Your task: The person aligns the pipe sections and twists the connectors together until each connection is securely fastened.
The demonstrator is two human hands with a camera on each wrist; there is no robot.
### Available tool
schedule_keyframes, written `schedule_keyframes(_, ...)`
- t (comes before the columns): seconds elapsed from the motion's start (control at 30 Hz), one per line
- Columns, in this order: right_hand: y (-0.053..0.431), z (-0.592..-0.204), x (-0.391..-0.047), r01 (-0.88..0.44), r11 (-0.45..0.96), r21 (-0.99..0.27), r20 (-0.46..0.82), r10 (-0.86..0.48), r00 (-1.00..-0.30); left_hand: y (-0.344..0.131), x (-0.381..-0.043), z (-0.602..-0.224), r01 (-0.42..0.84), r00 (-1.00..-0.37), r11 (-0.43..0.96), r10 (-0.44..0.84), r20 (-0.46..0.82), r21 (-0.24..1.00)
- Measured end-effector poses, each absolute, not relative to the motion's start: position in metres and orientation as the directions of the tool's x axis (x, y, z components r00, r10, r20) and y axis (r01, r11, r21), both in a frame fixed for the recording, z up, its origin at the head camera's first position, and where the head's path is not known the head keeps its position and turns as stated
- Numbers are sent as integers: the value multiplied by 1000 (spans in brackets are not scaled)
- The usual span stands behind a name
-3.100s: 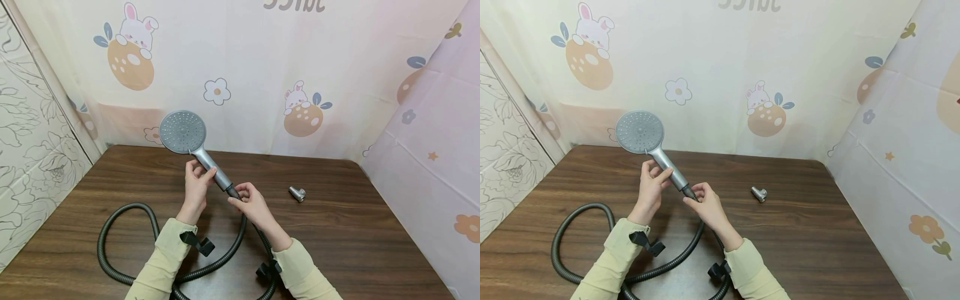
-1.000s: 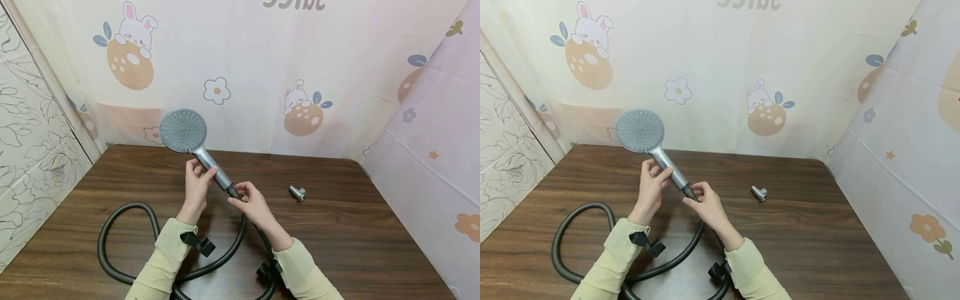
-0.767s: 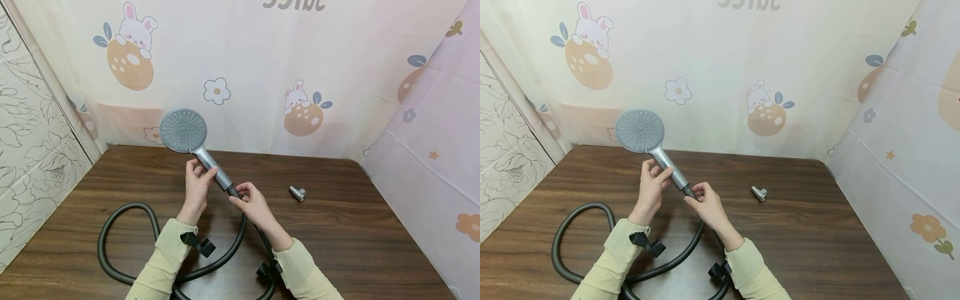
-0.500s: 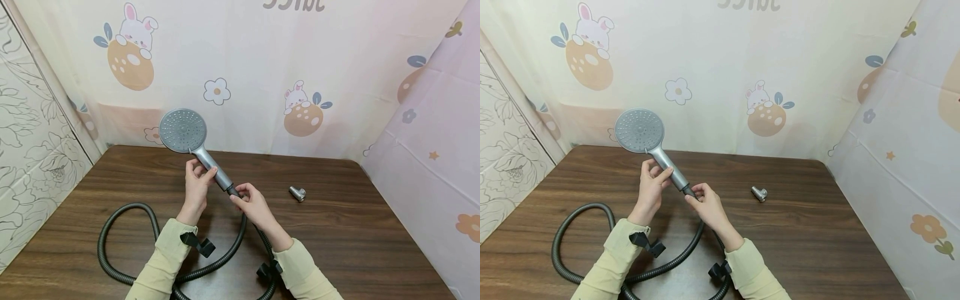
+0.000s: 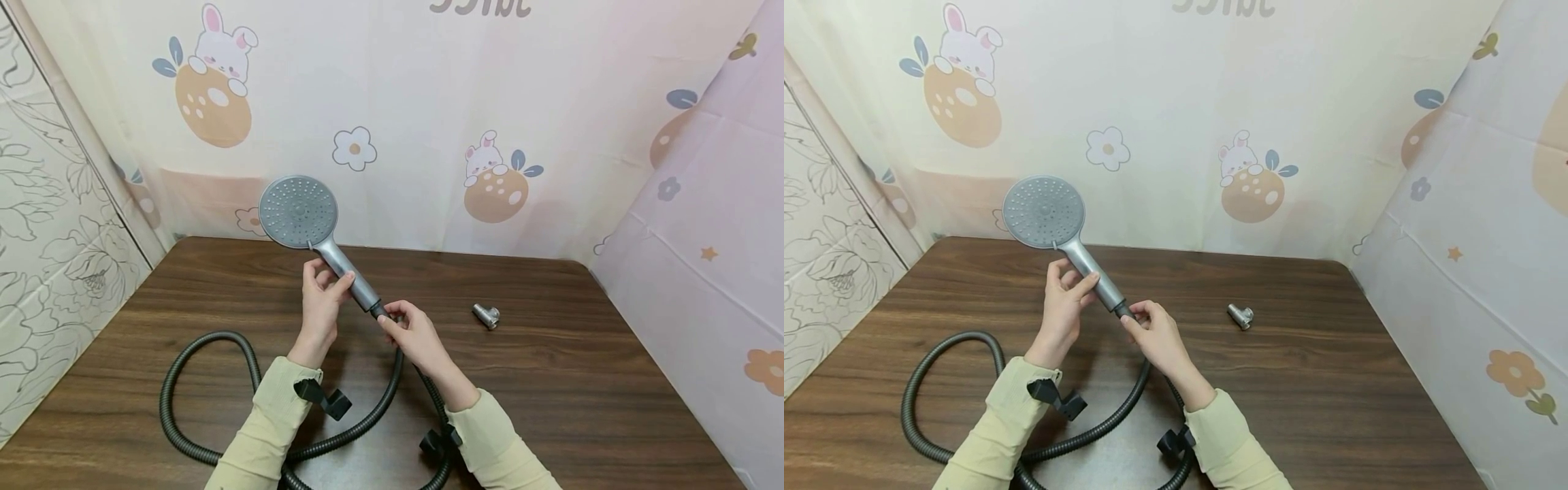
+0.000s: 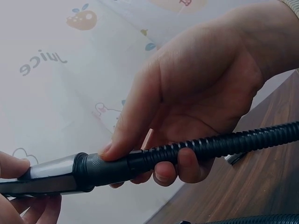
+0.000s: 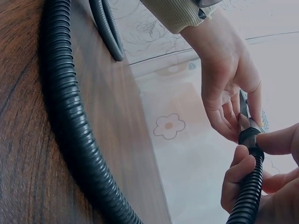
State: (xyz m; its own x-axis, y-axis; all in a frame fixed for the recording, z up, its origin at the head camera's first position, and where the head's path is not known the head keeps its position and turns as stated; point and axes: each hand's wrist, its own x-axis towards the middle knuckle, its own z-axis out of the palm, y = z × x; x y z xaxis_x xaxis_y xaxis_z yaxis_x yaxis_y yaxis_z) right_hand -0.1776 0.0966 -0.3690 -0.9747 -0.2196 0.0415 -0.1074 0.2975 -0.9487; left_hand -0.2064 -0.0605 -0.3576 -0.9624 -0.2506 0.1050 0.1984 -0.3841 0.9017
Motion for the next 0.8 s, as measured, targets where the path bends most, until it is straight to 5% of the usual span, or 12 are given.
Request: schedule_keyframes(0.8, 96, -350, -168, -130, 290, -948, 52, -260, -964, -61, -205, -357, 215, -962, -375, -239, 130, 902)
